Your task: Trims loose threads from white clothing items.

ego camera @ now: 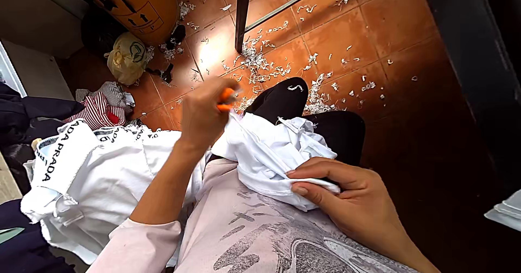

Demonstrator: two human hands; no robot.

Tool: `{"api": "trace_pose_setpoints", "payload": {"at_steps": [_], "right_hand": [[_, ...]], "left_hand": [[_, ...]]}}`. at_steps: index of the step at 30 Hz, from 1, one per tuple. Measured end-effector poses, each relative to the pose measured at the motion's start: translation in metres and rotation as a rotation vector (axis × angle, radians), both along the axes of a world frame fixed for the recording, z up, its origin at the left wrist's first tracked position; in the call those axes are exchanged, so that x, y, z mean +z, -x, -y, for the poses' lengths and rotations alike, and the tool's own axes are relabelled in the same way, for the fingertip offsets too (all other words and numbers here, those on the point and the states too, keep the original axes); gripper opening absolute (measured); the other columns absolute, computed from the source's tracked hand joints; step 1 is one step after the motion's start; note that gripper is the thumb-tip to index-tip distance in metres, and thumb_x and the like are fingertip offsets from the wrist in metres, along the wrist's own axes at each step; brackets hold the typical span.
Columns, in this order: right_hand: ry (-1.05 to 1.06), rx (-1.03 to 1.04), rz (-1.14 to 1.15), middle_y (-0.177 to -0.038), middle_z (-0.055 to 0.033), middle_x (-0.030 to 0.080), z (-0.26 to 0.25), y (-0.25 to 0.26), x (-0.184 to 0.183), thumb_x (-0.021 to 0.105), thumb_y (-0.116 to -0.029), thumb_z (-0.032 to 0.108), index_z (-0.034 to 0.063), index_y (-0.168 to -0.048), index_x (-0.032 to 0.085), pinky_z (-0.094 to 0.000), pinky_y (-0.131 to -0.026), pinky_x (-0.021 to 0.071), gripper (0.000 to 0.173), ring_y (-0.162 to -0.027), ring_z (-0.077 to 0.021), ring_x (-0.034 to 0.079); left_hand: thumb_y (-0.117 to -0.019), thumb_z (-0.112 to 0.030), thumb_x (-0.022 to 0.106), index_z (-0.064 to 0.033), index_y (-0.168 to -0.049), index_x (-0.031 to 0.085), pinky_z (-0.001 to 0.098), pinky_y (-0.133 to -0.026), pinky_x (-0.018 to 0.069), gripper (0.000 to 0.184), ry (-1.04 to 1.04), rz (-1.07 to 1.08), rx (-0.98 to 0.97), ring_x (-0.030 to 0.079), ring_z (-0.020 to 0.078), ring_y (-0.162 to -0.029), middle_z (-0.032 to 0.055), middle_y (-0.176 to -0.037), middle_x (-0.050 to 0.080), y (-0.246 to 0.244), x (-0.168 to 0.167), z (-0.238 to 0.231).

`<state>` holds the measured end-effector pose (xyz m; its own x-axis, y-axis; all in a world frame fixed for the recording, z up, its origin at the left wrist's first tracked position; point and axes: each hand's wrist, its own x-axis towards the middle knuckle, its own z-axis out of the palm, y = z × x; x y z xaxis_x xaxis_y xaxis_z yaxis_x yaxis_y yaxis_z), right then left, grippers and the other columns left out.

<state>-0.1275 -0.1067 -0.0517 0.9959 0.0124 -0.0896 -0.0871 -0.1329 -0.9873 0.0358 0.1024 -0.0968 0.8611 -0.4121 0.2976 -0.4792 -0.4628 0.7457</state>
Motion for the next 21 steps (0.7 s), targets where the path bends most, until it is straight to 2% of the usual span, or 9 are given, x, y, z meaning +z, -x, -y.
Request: {"api": "trace_pose_setpoints", "payload": {"at_steps": [1,3,5,7,10,13,16,19,21], "right_hand": [[0.063,0.015,0.097,-0.095,0.0104,0.071,0.003,0.0,-0.002,0.074,-0.0924,0.024,0.0185,-0.099,0.077,-0.0134,-0.076,0.0579,0.009,-0.087,0.0007,0.067],[0.159,0.028,0.27,-0.098,0.0094,0.068,0.01,-0.002,-0.002,0.073,-0.0938,0.02,0.0173,-0.1,0.074,-0.0145,-0.081,0.0568,0.007,-0.093,0.0,0.066],[0.27,0.021,0.389,-0.101,0.0087,0.065,0.015,-0.001,0.001,0.068,-0.0983,0.02,0.0168,-0.101,0.068,-0.0138,-0.084,0.0543,0.005,-0.098,0.001,0.063],[0.377,0.016,0.499,-0.104,0.0056,0.062,0.019,0.001,0.001,0.064,-0.1013,0.02,0.0153,-0.102,0.063,-0.0146,-0.088,0.0526,0.005,-0.101,-0.0004,0.061],[0.545,0.058,0.658,-0.099,-0.0035,0.056,0.02,0.006,-0.005,0.064,-0.101,0.016,0.0108,-0.1,0.054,-0.0209,-0.083,0.0529,0.011,-0.093,-0.0101,0.06],[0.608,0.039,0.741,-0.088,-0.0073,0.052,0.018,0.015,-0.003,0.06,-0.1004,0.009,0.0072,-0.1,0.056,-0.027,-0.072,0.0514,0.005,-0.076,-0.0167,0.055],[0.575,0.083,0.786,-0.085,-0.0059,0.045,0.019,0.014,0.002,0.059,-0.1011,0.007,0.0064,-0.1,0.058,-0.0251,-0.069,0.0467,0.001,-0.072,-0.0159,0.047],[0.549,0.108,0.818,-0.083,-0.0056,0.044,0.017,0.011,0.002,0.06,-0.1002,0.006,0.0056,-0.098,0.059,-0.0243,-0.067,0.0443,0.003,-0.07,-0.0158,0.045],[0.562,0.106,0.812,-0.083,-0.0058,0.043,0.016,0.01,0.004,0.062,-0.0999,0.005,0.0051,-0.096,0.059,-0.0247,-0.066,0.0436,0.005,-0.07,-0.016,0.044]], "left_hand": [[-0.0921,-0.002,0.065,0.0057,-0.118,0.07,0.0406,-0.078,0.0567,0.027,-0.083,0.024,0.066,0.071,0.0255,-0.088,0.0211,-0.107,0.073,-0.009,0.0,-0.007],[-0.094,-0.016,0.068,0.0042,-0.143,0.053,0.0326,-0.088,0.0542,0.055,-0.05,-0.123,-0.095,0.066,0.0162,-0.103,0.0192,-0.136,0.062,-0.01,0.012,-0.017],[-0.0877,-0.026,0.076,0.0066,-0.13,0.061,0.0198,-0.073,0.0512,0.056,0.168,-0.311,-0.429,0.06,0.0027,-0.084,0.0134,-0.118,0.069,0.015,0.025,-0.011],[-0.0869,-0.02,0.077,0.0048,-0.109,0.072,0.0252,-0.074,0.0569,0.034,0.175,-0.295,-0.648,0.067,0.0088,-0.081,0.0097,-0.093,0.073,0.042,0.033,0.003],[-0.0875,-0.004,0.067,-0.0021,-0.087,0.072,0.0275,-0.062,0.0458,0.005,0.159,0.051,-0.529,0.058,0.0139,-0.065,0.0052,-0.068,0.063,0.06,0.034,0.008],[-0.0904,-0.007,0.067,-0.004,-0.084,0.067,0.0292,-0.062,0.0397,0.007,0.15,0.159,-0.472,0.051,0.0146,-0.062,0.0043,-0.066,0.055,0.06,0.045,0.001],[-0.0879,-0.018,0.074,-0.0026,-0.08,0.067,0.0202,-0.06,0.0448,0.018,0.221,-0.169,-0.638,0.057,0.0069,-0.066,0.0025,-0.07,0.061,0.058,0.045,-0.001],[-0.088,-0.031,0.079,0.0063,-0.098,0.068,0.0125,-0.062,0.0441,0.04,0.391,-0.479,-0.649,0.053,-0.0005,-0.072,0.0026,-0.081,0.061,0.058,0.048,0.005],[-0.0886,-0.023,0.079,0.009,-0.107,0.072,0.0136,-0.07,0.0479,0.037,0.42,-0.461,-0.657,0.056,0.0023,-0.081,0.0054,-0.089,0.063,0.059,0.051,0.012]]}}
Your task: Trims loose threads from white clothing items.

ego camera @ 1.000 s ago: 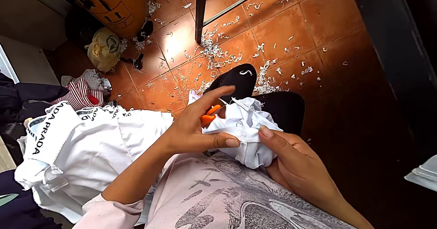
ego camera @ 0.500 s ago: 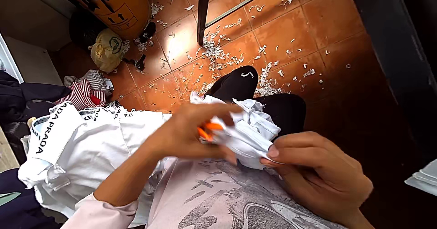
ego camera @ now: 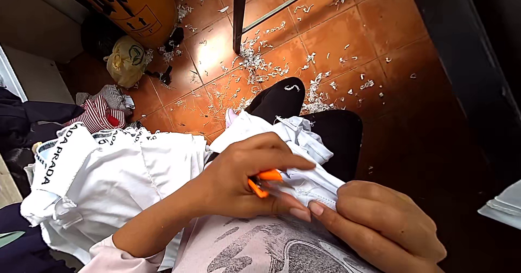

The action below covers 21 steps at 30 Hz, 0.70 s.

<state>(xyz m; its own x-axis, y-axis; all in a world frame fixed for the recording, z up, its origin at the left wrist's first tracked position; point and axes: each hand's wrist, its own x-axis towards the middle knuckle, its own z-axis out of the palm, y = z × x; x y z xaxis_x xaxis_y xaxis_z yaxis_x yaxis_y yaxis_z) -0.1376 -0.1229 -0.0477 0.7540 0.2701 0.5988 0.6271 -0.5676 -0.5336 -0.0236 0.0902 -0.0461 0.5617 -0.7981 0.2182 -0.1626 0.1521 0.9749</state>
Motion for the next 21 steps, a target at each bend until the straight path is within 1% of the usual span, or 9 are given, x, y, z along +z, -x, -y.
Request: {"api": "trace_pose_setpoints", "payload": {"at_steps": [3,6,10,12,13,15,17,19,21], "right_hand": [[0.013,-0.011,-0.005,-0.08,-0.0056,0.043,-0.001,0.0,0.0,0.061,-0.1,0.005,0.0053,-0.094,0.058,-0.0249,-0.063,0.0421,0.007,-0.067,-0.0157,0.043],[0.027,-0.02,-0.018,-0.078,-0.0055,0.043,-0.001,0.002,0.0,0.058,-0.1019,0.006,0.0054,-0.094,0.058,-0.025,-0.06,0.0413,0.008,-0.064,-0.0158,0.042],[0.037,-0.055,-0.027,-0.076,-0.0055,0.044,-0.002,0.005,0.0,0.057,-0.1022,0.007,0.0054,-0.097,0.06,-0.0257,-0.059,0.0411,0.006,-0.063,-0.0165,0.042],[0.06,-0.072,-0.017,-0.076,-0.0052,0.045,-0.002,0.005,0.001,0.055,-0.1029,0.008,0.0059,-0.099,0.061,-0.0258,-0.059,0.0421,0.007,-0.062,-0.0166,0.043],[0.066,-0.073,-0.015,-0.076,-0.005,0.045,-0.002,0.005,0.001,0.055,-0.1028,0.008,0.0061,-0.099,0.061,-0.0258,-0.059,0.0424,0.007,-0.062,-0.0166,0.044],[0.06,-0.067,-0.003,-0.076,-0.0049,0.045,-0.002,0.004,0.0,0.056,-0.1022,0.007,0.0058,-0.097,0.06,-0.0253,-0.058,0.0421,0.006,-0.062,-0.0164,0.044],[0.045,-0.068,0.012,-0.075,-0.0048,0.045,-0.004,0.003,-0.001,0.057,-0.1019,0.007,0.0065,-0.096,0.057,-0.0244,-0.057,0.041,0.006,-0.062,-0.0154,0.044],[0.024,-0.072,0.012,-0.074,-0.0044,0.045,-0.004,0.003,-0.002,0.058,-0.1012,0.007,0.0065,-0.096,0.058,-0.0244,-0.057,0.0399,0.005,-0.06,-0.0149,0.043],[0.015,-0.076,0.01,-0.073,-0.0042,0.045,-0.005,0.005,-0.002,0.059,-0.1006,0.007,0.0061,-0.096,0.059,-0.0244,-0.057,0.0409,0.005,-0.06,-0.015,0.043]], "left_hand": [[-0.0877,-0.004,0.072,0.0063,-0.089,0.075,0.0189,-0.072,0.0522,0.011,0.035,0.139,0.027,0.063,0.0096,-0.082,0.0097,-0.084,0.067,0.005,-0.002,0.009],[-0.0935,-0.007,0.067,0.0023,-0.082,0.072,0.0223,-0.068,0.0517,0.015,-0.072,0.363,0.196,0.064,0.0112,-0.077,0.0095,-0.08,0.067,0.0,-0.007,0.009],[-0.0947,-0.007,0.067,0.0053,-0.102,0.07,0.0276,-0.072,0.054,0.015,-0.356,0.587,0.592,0.065,0.0171,-0.083,0.0152,-0.093,0.069,-0.027,-0.021,-0.002],[-0.0948,-0.019,0.07,0.0062,-0.124,0.059,0.0241,-0.073,0.0504,0.04,-0.359,0.435,0.484,0.059,0.0119,-0.085,0.0132,-0.105,0.064,-0.03,-0.015,-0.009],[-0.094,-0.027,0.071,0.0057,-0.125,0.06,0.0217,-0.071,0.0477,0.046,-0.297,0.337,0.378,0.056,0.0079,-0.082,0.0107,-0.105,0.064,-0.026,-0.01,-0.01],[-0.092,-0.03,0.075,0.0055,-0.116,0.068,0.0186,-0.075,0.0503,0.043,-0.175,0.197,0.122,0.058,0.0053,-0.088,0.0087,-0.105,0.065,-0.013,-0.002,-0.008],[-0.0842,-0.01,0.075,0.0022,-0.096,0.075,0.0228,-0.077,0.0556,0.017,-0.116,0.233,0.013,0.066,0.0112,-0.09,0.0099,-0.097,0.069,-0.001,-0.002,-0.003],[-0.0834,-0.003,0.07,-0.0021,-0.084,0.072,0.027,-0.071,0.0514,0.002,-0.099,0.411,0.118,0.066,0.0155,-0.085,0.0096,-0.087,0.07,0.006,-0.005,0.0],[-0.0877,-0.005,0.065,-0.0049,-0.08,0.065,0.0285,-0.067,0.0471,0.008,-0.148,0.54,0.222,0.064,0.0173,-0.081,0.0091,-0.082,0.067,0.008,-0.007,0.0]]}}
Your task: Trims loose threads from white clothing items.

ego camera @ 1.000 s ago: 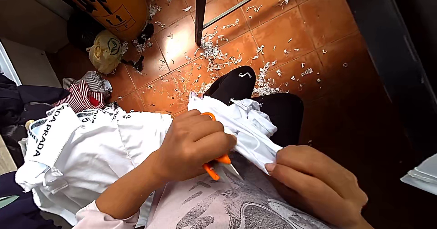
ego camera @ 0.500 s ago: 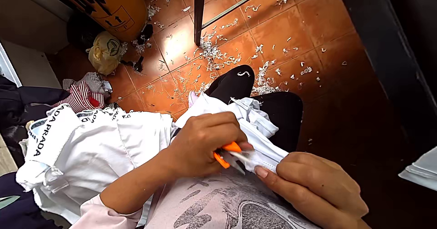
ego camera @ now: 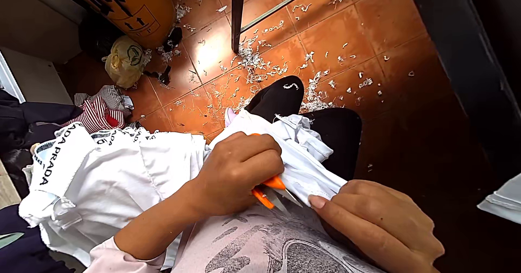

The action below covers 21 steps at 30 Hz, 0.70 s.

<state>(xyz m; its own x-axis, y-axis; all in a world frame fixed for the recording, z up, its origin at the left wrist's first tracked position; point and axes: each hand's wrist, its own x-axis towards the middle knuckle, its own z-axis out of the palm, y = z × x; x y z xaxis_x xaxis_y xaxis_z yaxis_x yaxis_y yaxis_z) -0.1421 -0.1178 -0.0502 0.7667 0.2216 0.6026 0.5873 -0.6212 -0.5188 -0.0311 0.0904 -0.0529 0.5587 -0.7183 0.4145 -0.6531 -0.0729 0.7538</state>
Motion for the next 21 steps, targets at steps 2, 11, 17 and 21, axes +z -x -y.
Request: {"api": "trace_pose_setpoints", "payload": {"at_steps": [2,11,17,21], "right_hand": [[0.002,-0.004,0.006,-0.071,-0.004,0.044,-0.001,-0.001,0.0,0.059,-0.0993,0.005,0.0056,-0.094,0.058,-0.0245,-0.055,0.0395,0.006,-0.058,-0.0149,0.041],[0.084,-0.105,0.01,-0.07,-0.0045,0.048,-0.004,-0.001,-0.001,0.057,-0.098,0.005,0.0055,-0.092,0.057,-0.0248,-0.052,0.0377,0.006,-0.056,-0.0146,0.043],[0.084,-0.109,0.01,-0.069,-0.0046,0.048,-0.005,-0.001,-0.001,0.058,-0.0973,0.004,0.0053,-0.092,0.057,-0.0246,-0.052,0.0388,0.005,-0.057,-0.0145,0.044],[0.079,-0.104,0.005,-0.07,-0.0041,0.047,-0.005,-0.002,0.0,0.058,-0.097,0.004,0.0054,-0.093,0.057,-0.0243,-0.052,0.0388,0.004,-0.057,-0.0143,0.044]], "left_hand": [[-0.0893,-0.015,0.068,-0.0046,-0.083,0.065,0.0287,-0.065,0.0469,0.012,-0.078,-0.028,-0.019,0.063,0.0168,-0.078,0.0073,-0.081,0.065,-0.001,0.002,-0.002],[-0.0978,-0.038,0.066,-0.0071,-0.107,0.072,0.0303,-0.07,0.0476,0.033,-0.331,0.015,-0.086,0.061,0.0149,-0.078,-0.0001,-0.081,0.065,0.002,0.02,-0.014],[-0.0962,-0.031,0.067,-0.0055,-0.108,0.074,0.03,-0.064,0.0474,0.029,-0.312,0.03,-0.027,0.061,0.0156,-0.072,0.0013,-0.076,0.065,0.007,0.015,-0.01],[-0.0953,-0.03,0.069,-0.0044,-0.11,0.075,0.0293,-0.063,0.0456,0.03,-0.294,0.027,0.001,0.059,0.0151,-0.07,0.0015,-0.075,0.064,0.008,0.014,-0.007]]}}
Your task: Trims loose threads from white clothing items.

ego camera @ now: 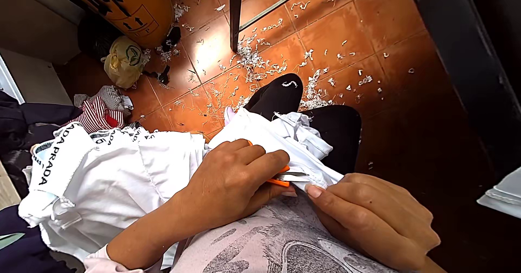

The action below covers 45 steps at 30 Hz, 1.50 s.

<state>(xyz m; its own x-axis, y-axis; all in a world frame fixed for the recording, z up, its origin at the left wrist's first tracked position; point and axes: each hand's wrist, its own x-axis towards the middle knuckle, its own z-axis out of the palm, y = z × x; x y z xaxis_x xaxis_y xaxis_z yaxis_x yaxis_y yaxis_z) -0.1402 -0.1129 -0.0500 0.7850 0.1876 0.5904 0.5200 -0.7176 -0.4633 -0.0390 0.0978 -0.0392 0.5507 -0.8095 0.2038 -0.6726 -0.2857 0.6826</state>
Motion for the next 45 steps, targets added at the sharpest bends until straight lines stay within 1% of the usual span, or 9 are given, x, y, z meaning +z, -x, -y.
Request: {"api": "trace_pose_setpoints", "payload": {"at_steps": [13,21,26,28,30,33,37,42,45], "right_hand": [[0.015,0.084,0.021,-0.065,-0.0036,0.042,-0.001,-0.005,0.001,0.056,-0.0999,0.004,0.0039,-0.086,0.057,-0.0263,-0.049,0.0317,0.014,-0.053,-0.0143,0.036],[0.0,0.118,0.007,-0.069,-0.0036,0.043,0.0,-0.004,0.001,0.058,-0.1007,0.006,0.0054,-0.089,0.058,-0.0268,-0.052,0.0338,0.012,-0.056,-0.0147,0.037],[-0.093,0.168,-0.049,-0.071,-0.0031,0.045,0.001,-0.001,-0.004,0.059,-0.101,0.009,0.0071,-0.091,0.062,-0.0249,-0.054,0.0364,0.01,-0.059,-0.014,0.041],[-0.182,0.192,-0.106,-0.075,-0.0028,0.048,0.002,0.002,-0.01,0.059,-0.1014,0.011,0.0093,-0.092,0.064,-0.0232,-0.061,0.0413,0.011,-0.065,-0.0131,0.047],[-0.258,0.207,-0.218,-0.084,-0.0008,0.053,-0.001,0.005,-0.017,0.064,-0.1003,0.017,0.0128,-0.091,0.065,-0.0192,-0.076,0.0461,0.01,-0.081,-0.0099,0.054],[-0.394,0.254,-0.417,-0.092,0.002,0.062,-0.005,0.005,-0.025,0.069,-0.0988,0.027,0.0133,-0.092,0.074,-0.0132,-0.082,0.0503,0.016,-0.093,-0.0026,0.06],[-0.525,0.36,-0.604,-0.1,0.0008,0.07,-0.006,0.006,-0.03,0.058,-0.1051,0.029,0.0081,-0.1,0.075,-0.0128,-0.083,0.0552,0.027,-0.095,-0.0002,0.065],[-0.47,-0.207,-0.587,-0.11,0.003,0.071,0.009,0.009,-0.03,0.056,-0.1046,0.028,0.0087,-0.111,0.071,-0.0224,-0.087,0.0578,0.025,-0.101,-0.0026,0.067],[-0.267,-0.446,-0.616,-0.142,-0.0146,0.059,0.033,-0.003,-0.038,0.067,-0.0956,0.027,-0.0008,-0.136,0.056,-0.0423,-0.11,0.0457,0.05,-0.133,-0.0239,0.054]], "left_hand": [[-0.0971,-0.027,0.067,-0.0067,-0.104,0.075,0.0309,-0.066,0.0487,0.023,0.016,-0.008,-0.068,0.063,0.0164,-0.074,0.0016,-0.076,0.067,-0.003,-0.001,0.004],[-0.0945,-0.019,0.071,0.0125,-0.119,0.065,0.0122,-0.057,0.0435,0.04,0.389,-0.702,-0.139,0.05,-0.0034,-0.063,-0.0002,-0.074,0.06,-0.018,-0.016,0.008],[-0.0943,-0.001,0.062,0.0055,-0.086,0.069,0.0178,-0.061,0.0478,0.013,0.359,-0.414,-0.008,0.058,0.0036,-0.065,0.0074,-0.072,0.066,-0.023,-0.033,0.017],[-0.09,0.0,0.066,0.004,-0.096,0.072,0.033,-0.06,0.053,0.009,0.15,-0.057,0.355,0.064,0.0186,-0.067,0.0148,-0.083,0.07,-0.044,-0.052,0.013],[-0.0848,0.002,0.07,0.0036,-0.126,0.064,0.0495,-0.069,0.0579,0.042,-0.031,0.012,0.513,0.071,0.0349,-0.091,0.0241,-0.124,0.066,-0.068,-0.073,0.014],[-0.0841,0.002,0.067,0.0063,-0.138,0.056,0.0524,-0.095,0.0541,0.055,0.003,-0.295,0.314,0.066,0.0352,-0.115,0.025,-0.133,0.063,-0.082,-0.1,0.032],[-0.0829,-0.009,0.081,-0.0041,-0.144,0.059,0.0588,-0.092,0.0543,0.065,-0.173,-0.455,-0.066,0.065,0.0395,-0.113,0.0254,-0.13,0.062,-0.08,-0.132,0.081],[-0.0927,-0.011,0.069,0.0023,-0.093,0.073,0.0567,-0.08,0.0542,0.013,-0.177,-0.362,-0.212,0.071,0.0351,-0.089,0.0186,-0.09,0.072,-0.073,-0.146,0.105],[-0.0895,-0.009,0.074,0.0028,-0.087,0.072,0.0409,-0.069,0.0525,0.012,0.094,-0.475,-0.197,0.065,0.0199,-0.072,0.0115,-0.076,0.068,-0.061,-0.12,0.092]]}}
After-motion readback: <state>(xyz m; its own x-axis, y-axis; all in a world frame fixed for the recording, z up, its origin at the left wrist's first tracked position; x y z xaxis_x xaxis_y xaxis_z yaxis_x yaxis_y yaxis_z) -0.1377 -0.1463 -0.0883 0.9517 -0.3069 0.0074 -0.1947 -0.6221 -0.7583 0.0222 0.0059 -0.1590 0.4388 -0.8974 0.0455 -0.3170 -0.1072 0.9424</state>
